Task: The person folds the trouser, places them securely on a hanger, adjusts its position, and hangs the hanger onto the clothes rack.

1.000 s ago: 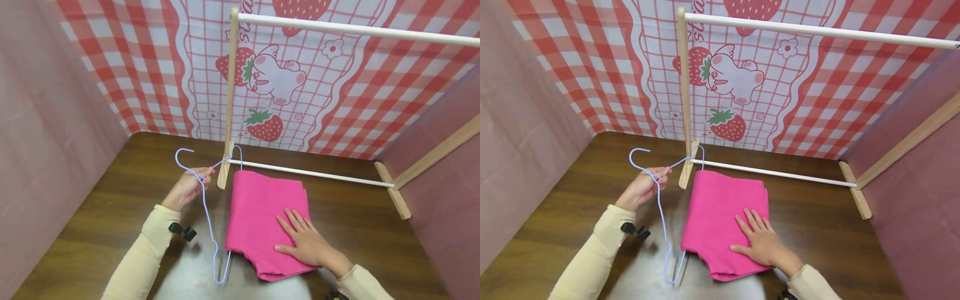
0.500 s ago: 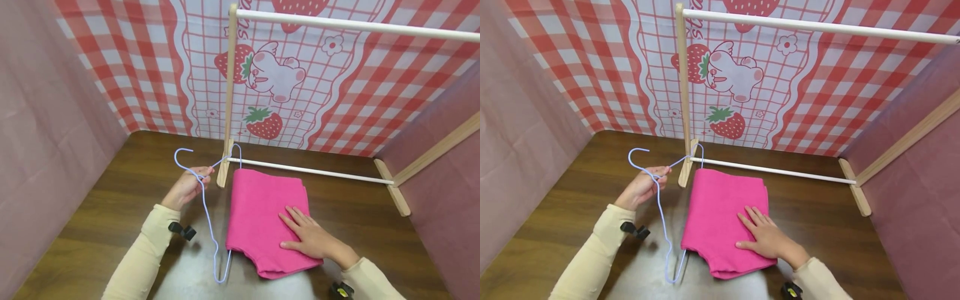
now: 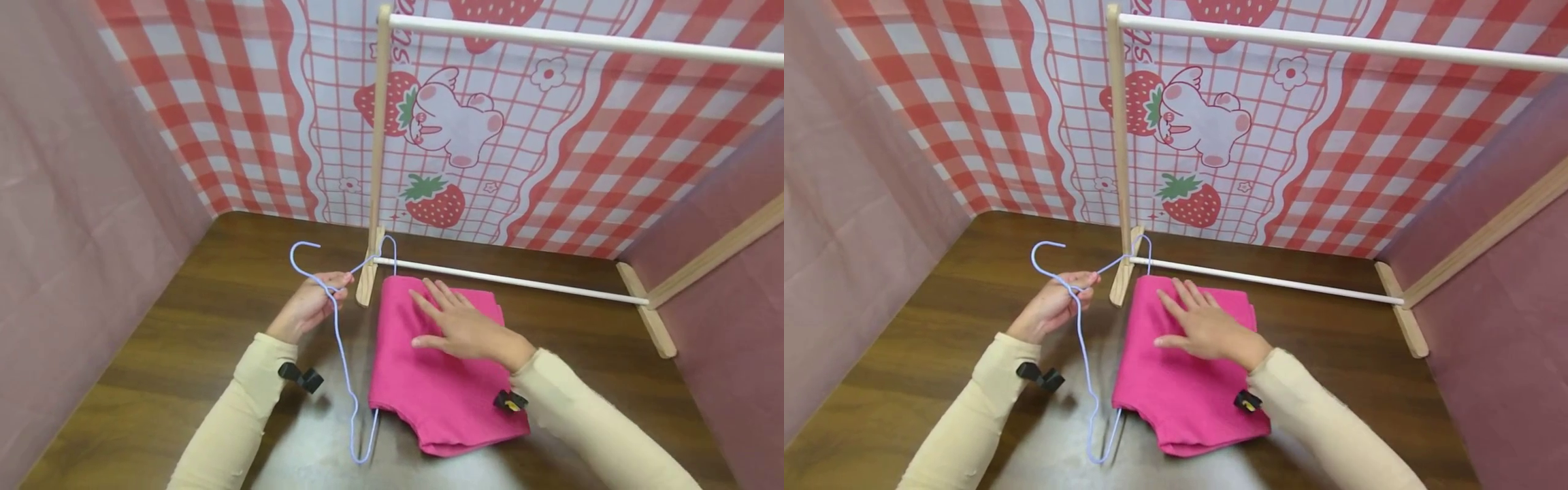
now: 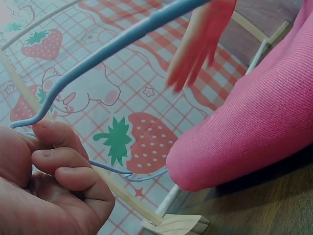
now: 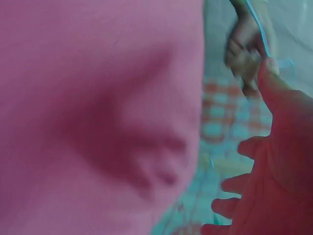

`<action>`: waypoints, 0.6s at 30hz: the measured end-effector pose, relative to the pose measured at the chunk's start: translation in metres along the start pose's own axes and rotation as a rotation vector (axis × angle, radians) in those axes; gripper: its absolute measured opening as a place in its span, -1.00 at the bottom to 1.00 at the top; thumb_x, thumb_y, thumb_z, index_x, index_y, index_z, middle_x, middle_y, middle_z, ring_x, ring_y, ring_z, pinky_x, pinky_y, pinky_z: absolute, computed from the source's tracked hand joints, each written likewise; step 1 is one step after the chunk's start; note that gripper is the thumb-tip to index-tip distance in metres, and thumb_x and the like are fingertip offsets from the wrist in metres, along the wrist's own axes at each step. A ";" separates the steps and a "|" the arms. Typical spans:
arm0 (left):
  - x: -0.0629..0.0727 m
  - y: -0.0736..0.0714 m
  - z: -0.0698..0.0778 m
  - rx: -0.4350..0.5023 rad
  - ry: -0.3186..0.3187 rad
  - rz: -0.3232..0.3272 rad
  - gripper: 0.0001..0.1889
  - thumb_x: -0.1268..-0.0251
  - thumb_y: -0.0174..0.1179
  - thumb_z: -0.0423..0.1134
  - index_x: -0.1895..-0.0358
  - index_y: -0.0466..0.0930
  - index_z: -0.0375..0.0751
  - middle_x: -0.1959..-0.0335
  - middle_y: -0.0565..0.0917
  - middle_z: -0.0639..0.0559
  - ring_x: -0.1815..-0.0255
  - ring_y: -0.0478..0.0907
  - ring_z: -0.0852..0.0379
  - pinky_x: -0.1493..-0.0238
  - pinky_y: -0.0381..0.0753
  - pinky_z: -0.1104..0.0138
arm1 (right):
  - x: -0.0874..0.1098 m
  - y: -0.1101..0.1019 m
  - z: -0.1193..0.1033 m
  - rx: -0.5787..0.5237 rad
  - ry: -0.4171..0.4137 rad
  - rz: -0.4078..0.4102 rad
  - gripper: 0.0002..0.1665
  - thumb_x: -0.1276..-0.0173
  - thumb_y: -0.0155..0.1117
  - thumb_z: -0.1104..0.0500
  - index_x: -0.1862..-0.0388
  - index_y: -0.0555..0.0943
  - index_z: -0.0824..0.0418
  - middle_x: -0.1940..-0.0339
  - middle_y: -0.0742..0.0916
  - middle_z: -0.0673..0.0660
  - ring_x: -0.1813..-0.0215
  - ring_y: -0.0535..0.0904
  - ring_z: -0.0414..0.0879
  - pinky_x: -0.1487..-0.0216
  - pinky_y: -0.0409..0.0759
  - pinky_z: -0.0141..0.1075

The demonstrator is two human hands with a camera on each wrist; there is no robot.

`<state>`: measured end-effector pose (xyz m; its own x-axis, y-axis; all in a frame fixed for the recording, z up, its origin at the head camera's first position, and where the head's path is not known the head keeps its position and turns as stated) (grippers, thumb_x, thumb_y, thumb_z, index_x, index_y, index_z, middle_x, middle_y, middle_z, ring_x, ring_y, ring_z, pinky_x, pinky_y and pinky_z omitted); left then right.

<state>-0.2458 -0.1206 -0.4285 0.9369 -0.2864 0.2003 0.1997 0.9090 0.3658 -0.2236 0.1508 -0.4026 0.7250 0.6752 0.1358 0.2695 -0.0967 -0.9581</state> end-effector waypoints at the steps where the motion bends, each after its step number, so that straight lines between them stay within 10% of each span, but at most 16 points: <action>1: 0.000 0.000 0.000 -0.002 0.002 0.000 -0.75 -0.52 -0.10 -0.34 0.34 0.54 -0.11 0.71 0.39 0.23 0.65 0.30 0.38 0.58 0.36 0.55 | -0.009 0.004 -0.006 0.010 -0.019 -0.016 0.04 -0.35 0.07 -0.38 -0.59 -0.03 0.10 -0.62 -0.05 0.32 -0.61 -0.17 0.30 -0.52 -0.02 0.23; 7: 0.000 -0.004 -0.002 -0.023 0.000 0.015 -0.77 -0.52 -0.09 -0.32 0.32 0.53 -0.12 0.71 0.39 0.23 0.66 0.29 0.38 0.59 0.35 0.56 | -0.032 0.030 -0.011 0.072 0.010 -0.141 0.10 -0.32 0.01 -0.46 -0.61 -0.09 0.06 -0.62 -0.06 0.29 -0.60 -0.15 0.31 -0.51 -0.01 0.25; 18: -0.003 -0.007 -0.004 -0.019 0.012 0.019 -0.75 -0.52 -0.07 -0.30 0.35 0.55 -0.08 0.72 0.38 0.24 0.66 0.28 0.39 0.59 0.31 0.54 | 0.021 0.040 0.066 0.069 0.253 -0.178 0.11 -0.32 0.01 -0.45 -0.57 0.02 0.23 -0.59 0.02 0.37 -0.60 -0.11 0.29 -0.49 -0.06 0.30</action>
<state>-0.2488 -0.1248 -0.4351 0.9440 -0.2658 0.1956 0.1876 0.9198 0.3447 -0.2389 0.2095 -0.4550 0.8071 0.4730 0.3533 0.3694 0.0622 -0.9272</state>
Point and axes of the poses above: each hand's wrist, its own x-axis away from the middle knuckle, its own y-axis out of the palm, z = x × y, the point moved 2 cm from there along -x, towards the middle knuckle
